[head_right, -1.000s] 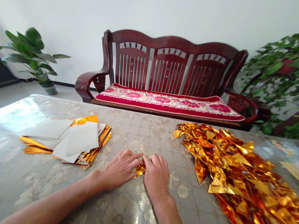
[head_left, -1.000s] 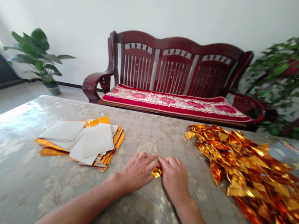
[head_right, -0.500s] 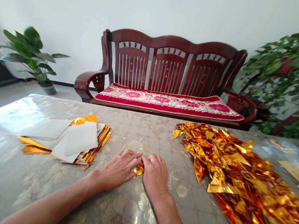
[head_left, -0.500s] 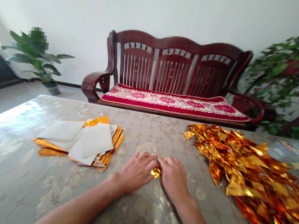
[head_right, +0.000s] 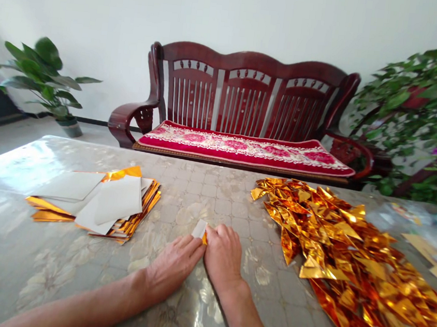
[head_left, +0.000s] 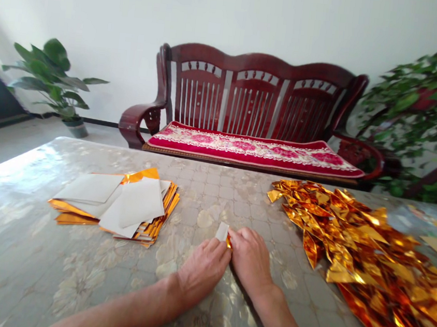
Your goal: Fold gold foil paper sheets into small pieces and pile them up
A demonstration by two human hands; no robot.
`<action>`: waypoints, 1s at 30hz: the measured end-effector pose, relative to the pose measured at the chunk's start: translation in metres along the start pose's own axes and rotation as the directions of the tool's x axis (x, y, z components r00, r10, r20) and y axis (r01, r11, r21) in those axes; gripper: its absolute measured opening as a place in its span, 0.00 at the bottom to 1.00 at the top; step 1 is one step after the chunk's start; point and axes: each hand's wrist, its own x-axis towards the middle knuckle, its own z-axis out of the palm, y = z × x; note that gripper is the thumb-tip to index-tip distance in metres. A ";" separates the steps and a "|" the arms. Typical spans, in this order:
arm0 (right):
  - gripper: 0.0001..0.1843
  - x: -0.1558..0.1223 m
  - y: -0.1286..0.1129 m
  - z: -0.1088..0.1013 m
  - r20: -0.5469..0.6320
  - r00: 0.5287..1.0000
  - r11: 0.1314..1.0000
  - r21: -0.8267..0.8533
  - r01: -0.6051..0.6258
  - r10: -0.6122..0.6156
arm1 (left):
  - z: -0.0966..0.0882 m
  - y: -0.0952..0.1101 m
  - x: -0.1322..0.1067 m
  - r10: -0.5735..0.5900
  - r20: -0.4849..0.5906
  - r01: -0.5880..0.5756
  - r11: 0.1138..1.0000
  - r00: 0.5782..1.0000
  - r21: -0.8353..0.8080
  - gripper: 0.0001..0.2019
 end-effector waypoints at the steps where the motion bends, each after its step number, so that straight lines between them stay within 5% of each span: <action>1: 0.10 0.000 0.000 0.000 0.004 1.000 1.000 0.002 -0.007 0.007 | 0.000 -0.001 -0.001 0.018 -0.003 -0.018 1.000 1.000 0.000 0.09; 6: 0.12 -0.004 -0.003 0.001 0.005 0.999 0.998 0.044 -0.032 0.032 | -0.008 -0.022 -0.006 0.067 -0.007 -0.067 0.998 0.998 0.014 0.06; 12: 0.13 -0.006 -0.001 0.002 -0.031 0.999 0.997 0.075 0.031 -0.029 | -0.016 -0.049 -0.010 -0.010 0.022 0.011 0.999 1.000 -0.039 0.06; 17: 0.09 -0.002 0.003 0.007 -0.087 0.993 0.994 0.072 0.086 -0.079 | -0.014 -0.037 -0.004 -0.188 -0.005 0.187 0.978 0.982 -0.097 0.07; 22: 0.07 0.000 0.002 0.010 -0.121 0.988 0.992 0.071 0.108 -0.098 | -0.009 -0.023 0.012 -0.415 -0.088 0.407 0.908 0.905 -0.096 0.11; 30: 0.11 -0.001 0.002 0.011 -0.150 0.981 0.987 0.085 0.133 -0.120 | -0.005 -0.021 0.020 -0.548 -0.081 0.532 0.831 0.832 -0.159 0.09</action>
